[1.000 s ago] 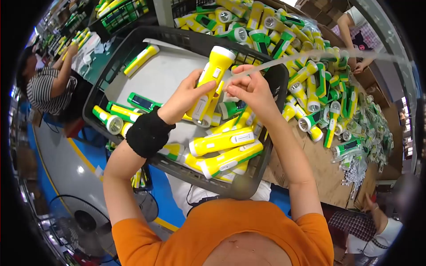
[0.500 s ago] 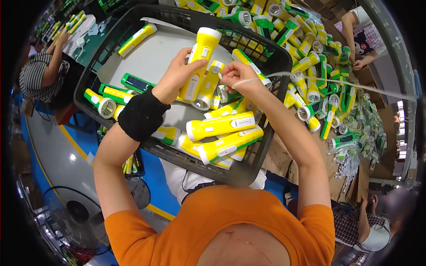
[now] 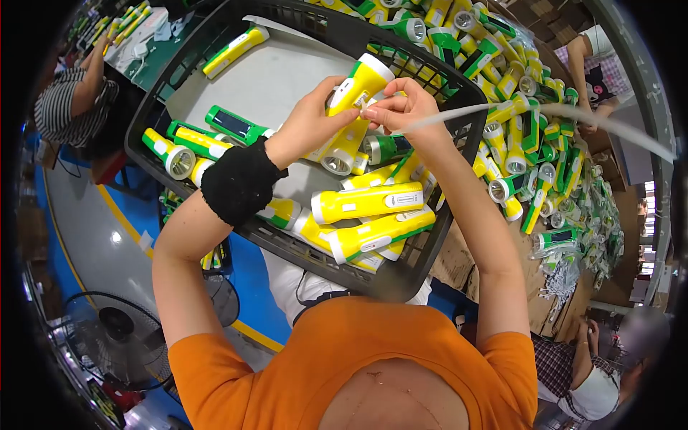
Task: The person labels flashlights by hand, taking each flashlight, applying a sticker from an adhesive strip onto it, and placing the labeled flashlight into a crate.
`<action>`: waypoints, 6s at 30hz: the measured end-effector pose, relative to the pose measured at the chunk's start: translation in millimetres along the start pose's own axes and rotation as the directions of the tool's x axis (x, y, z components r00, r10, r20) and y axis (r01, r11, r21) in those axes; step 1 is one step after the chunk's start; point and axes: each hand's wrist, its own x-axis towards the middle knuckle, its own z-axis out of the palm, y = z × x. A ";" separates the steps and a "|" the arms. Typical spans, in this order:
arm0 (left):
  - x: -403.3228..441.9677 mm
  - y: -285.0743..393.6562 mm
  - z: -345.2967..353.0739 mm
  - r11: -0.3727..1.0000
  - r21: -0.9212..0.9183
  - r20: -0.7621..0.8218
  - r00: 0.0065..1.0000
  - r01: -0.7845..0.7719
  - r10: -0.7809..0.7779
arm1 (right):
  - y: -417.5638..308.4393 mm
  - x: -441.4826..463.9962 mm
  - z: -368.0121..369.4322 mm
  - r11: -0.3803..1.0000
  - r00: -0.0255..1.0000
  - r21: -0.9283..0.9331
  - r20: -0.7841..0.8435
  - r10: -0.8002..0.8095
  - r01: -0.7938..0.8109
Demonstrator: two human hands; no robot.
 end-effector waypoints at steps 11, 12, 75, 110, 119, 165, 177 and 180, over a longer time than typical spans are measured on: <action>-0.1 15.2 1.4 0.955 -0.180 -0.006 0.971 0.234 -0.239 | -6.4 0.1 -3.3 0.975 0.982 0.202 0.180 0.054 -0.091; 1.2 13.7 -2.1 0.956 -0.181 -0.008 0.971 0.232 -0.237 | -6.0 0.4 -4.3 0.976 0.982 0.201 0.181 0.053 -0.090; 3.6 29.9 7.7 0.851 -0.480 0.134 0.976 0.213 -0.169 | 1.4 -4.5 7.6 0.965 0.963 0.096 -0.140 -0.229 0.243; 75.3 147.9 87.9 0.960 -0.088 -0.035 0.964 -0.265 0.263 | -13.4 -110.8 -94.4 0.916 0.909 0.207 -0.321 -0.267 0.343; 283.7 82.8 266.1 0.441 0.413 0.568 0.604 -0.797 0.559 | 89.1 -239.9 -188.6 0.930 0.820 -0.366 -0.531 -0.211 0.003; -43.9 52.9 44.7 0.993 -0.066 -0.032 0.994 -0.103 0.101 | -37.5 -72.5 -10.8 0.993 0.989 0.111 0.136 -0.062 0.047; -48.1 54.3 46.0 0.968 -0.239 -0.067 0.996 -0.072 0.058 | -21.6 -64.1 -24.9 0.968 0.989 0.251 0.144 -0.038 0.001; -46.5 49.8 46.5 0.970 -0.236 -0.071 0.997 -0.059 0.043 | -20.6 -69.4 -29.4 0.949 0.990 0.314 0.138 -0.032 -0.013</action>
